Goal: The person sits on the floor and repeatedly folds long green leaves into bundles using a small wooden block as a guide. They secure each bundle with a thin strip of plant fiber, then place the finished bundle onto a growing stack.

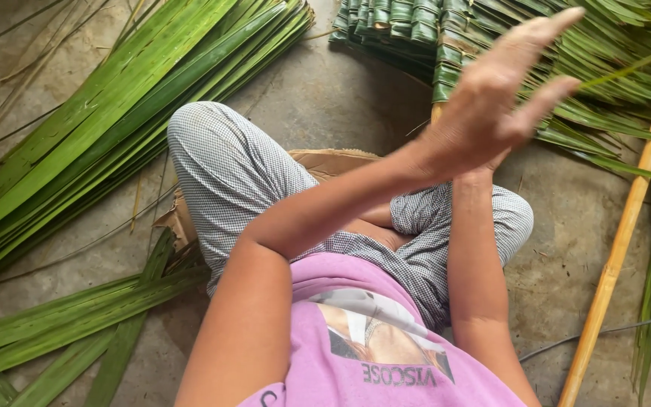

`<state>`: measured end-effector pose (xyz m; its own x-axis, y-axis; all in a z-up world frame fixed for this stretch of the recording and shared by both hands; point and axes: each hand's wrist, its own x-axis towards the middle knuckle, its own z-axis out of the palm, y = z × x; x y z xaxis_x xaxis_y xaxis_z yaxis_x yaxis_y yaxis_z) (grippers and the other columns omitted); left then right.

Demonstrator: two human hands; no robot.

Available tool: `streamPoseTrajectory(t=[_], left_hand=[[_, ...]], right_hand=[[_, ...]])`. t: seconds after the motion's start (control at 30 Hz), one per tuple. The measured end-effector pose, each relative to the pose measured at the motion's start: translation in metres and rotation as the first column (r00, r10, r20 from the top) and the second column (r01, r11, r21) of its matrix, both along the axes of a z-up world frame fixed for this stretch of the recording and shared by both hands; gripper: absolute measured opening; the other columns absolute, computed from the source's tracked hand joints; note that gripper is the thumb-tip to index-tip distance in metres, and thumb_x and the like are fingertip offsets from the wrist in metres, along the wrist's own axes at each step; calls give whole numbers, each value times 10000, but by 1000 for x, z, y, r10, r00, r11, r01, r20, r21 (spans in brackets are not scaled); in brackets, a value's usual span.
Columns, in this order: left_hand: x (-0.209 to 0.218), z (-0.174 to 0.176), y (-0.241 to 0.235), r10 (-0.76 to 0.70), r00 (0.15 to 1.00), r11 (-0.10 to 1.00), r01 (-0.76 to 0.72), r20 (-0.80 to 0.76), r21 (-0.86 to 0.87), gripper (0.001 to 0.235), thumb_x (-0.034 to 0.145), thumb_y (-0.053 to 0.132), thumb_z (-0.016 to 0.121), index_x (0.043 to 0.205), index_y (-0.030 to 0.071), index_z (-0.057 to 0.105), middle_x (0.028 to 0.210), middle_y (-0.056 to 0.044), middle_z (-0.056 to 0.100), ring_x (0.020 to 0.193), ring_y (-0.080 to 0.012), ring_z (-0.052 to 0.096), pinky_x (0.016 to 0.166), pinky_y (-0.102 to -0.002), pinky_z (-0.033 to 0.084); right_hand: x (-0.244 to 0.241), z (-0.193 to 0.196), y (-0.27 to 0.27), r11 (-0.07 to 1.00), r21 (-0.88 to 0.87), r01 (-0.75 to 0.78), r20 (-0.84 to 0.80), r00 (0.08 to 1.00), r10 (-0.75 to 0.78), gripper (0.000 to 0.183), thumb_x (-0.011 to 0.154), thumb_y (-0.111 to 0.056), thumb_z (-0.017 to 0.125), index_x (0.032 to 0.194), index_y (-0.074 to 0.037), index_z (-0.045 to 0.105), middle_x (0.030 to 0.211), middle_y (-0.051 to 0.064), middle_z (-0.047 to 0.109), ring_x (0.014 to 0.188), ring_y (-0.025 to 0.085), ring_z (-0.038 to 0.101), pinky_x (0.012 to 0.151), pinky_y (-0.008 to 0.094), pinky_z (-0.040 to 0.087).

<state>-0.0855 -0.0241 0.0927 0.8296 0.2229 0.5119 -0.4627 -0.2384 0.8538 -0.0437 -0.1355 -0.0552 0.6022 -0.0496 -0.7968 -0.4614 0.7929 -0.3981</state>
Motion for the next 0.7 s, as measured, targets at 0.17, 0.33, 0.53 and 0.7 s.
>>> streamPoseTrajectory(t=[0.17, 0.33, 0.53, 0.7], left_hand=[[4, -60, 140, 137, 968, 970, -88, -210, 228, 400, 995, 296, 623, 1318, 61, 644, 1343, -143, 698, 1265, -263, 663, 1123, -384, 481], [-27, -149, 314, 534, 729, 764, -201, -427, 613, 378, 950, 239, 583, 1242, 41, 719, 1228, -188, 714, 1121, -322, 658, 982, -480, 485], [-106, -211, 453, 855, 270, 516, -354, -443, 780, 236, 958, -92, 603, 1073, 26, 771, 1081, -189, 785, 856, -277, 789, 619, -275, 667], [-162, -245, 484, 861, 249, 502, -275, -444, 820, 378, 874, 236, 853, 1197, 80, 735, 1216, -173, 705, 1065, -351, 581, 827, -490, 473]], right_hand=[[10, -31, -22, 998, 24, -54, -31, 998, 55, 793, 776, -605, 532, 1287, -8, 640, 1393, 261, 573, 1322, 411, 568, 1041, 626, 475], [18, -65, -23, 999, -23, -50, -97, 994, 47, 465, 942, -407, 507, 1152, -32, 685, 1382, 227, 652, 1306, 430, 597, 1070, 627, 467], [17, -75, -14, 961, -101, -257, -62, 966, 252, 351, 864, -211, 652, 1174, -48, 671, 1147, 227, 697, 1067, 373, 681, 1012, 528, 523], [11, -69, -14, 960, -123, -252, -63, 967, 246, 306, 860, -168, 661, 1136, -38, 683, 1128, 225, 703, 1059, 354, 686, 1003, 495, 540]])
